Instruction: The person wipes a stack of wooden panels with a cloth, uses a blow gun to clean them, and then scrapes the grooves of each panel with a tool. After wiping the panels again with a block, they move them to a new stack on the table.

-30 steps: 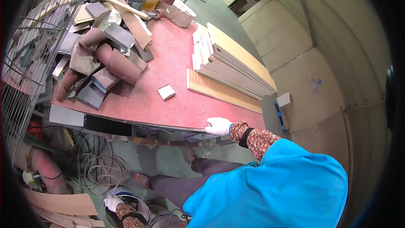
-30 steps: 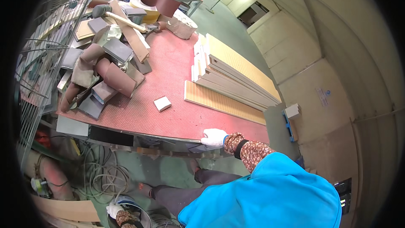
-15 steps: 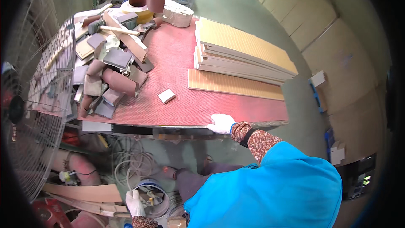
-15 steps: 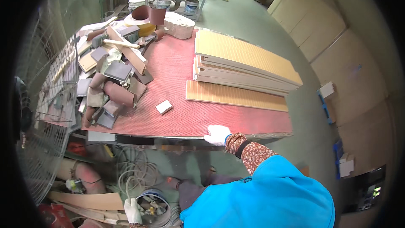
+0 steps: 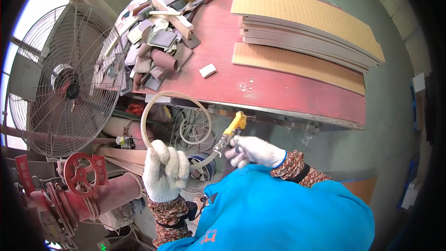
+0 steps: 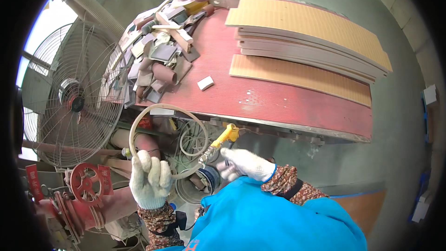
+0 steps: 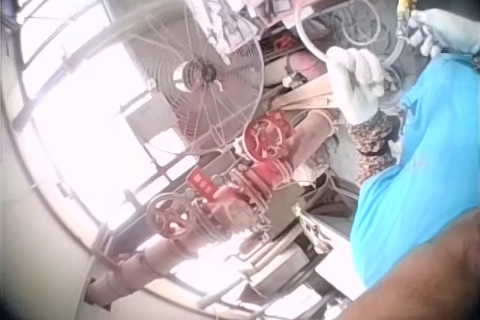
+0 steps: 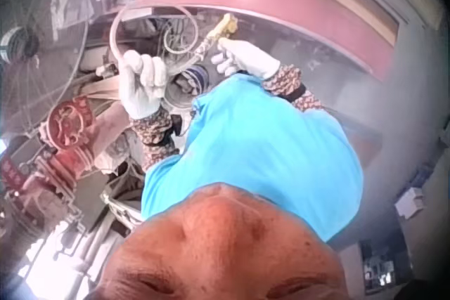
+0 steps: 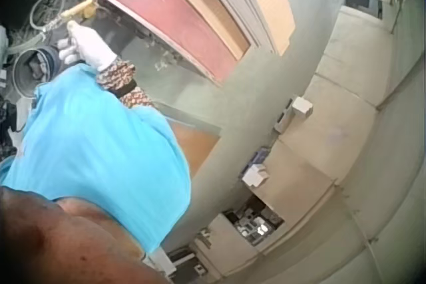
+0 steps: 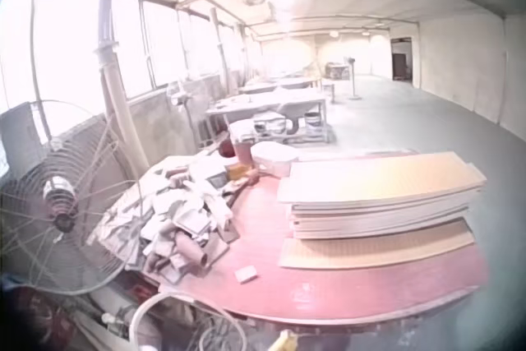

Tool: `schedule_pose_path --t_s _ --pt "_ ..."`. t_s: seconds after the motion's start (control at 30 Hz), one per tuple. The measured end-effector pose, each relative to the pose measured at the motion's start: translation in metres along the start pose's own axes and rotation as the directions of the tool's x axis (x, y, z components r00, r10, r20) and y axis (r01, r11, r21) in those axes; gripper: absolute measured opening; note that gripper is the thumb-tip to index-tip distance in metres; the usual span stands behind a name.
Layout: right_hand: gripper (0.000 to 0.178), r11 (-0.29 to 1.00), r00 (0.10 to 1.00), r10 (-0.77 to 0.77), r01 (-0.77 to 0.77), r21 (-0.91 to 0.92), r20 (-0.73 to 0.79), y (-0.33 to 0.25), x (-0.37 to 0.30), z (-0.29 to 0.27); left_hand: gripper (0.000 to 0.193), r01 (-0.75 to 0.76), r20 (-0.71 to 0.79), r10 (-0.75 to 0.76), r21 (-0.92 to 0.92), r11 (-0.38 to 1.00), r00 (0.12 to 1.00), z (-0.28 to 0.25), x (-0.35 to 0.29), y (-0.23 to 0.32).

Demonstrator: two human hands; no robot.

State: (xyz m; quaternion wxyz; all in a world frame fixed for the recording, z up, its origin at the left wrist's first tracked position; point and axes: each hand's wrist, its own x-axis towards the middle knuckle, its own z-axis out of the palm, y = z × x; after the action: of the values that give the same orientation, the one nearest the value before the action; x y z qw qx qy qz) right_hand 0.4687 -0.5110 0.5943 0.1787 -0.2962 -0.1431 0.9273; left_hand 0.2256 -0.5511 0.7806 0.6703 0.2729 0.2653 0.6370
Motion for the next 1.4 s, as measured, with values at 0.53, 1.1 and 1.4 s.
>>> schedule_pose_path --t_s 0.53,1.1,1.4 --pt "0.045 0.544 0.421 -0.834 0.521 -0.658 -0.356 -0.073 -0.09 0.009 0.054 0.383 0.203 -0.786 0.785 0.487 0.583 0.068 -0.013 -0.065" --pt "0.05 0.202 0.225 -0.92 -0.427 -0.882 -0.32 -0.184 -0.073 0.058 0.074 0.182 0.026 -0.306 0.754 0.631 0.952 0.002 0.408 -0.097" --pt "0.041 0.618 0.055 -0.77 -0.184 -0.765 -0.635 -0.188 -0.105 0.032 0.039 0.188 0.192 -0.385 0.629 0.754 0.903 0.006 0.476 -0.16"
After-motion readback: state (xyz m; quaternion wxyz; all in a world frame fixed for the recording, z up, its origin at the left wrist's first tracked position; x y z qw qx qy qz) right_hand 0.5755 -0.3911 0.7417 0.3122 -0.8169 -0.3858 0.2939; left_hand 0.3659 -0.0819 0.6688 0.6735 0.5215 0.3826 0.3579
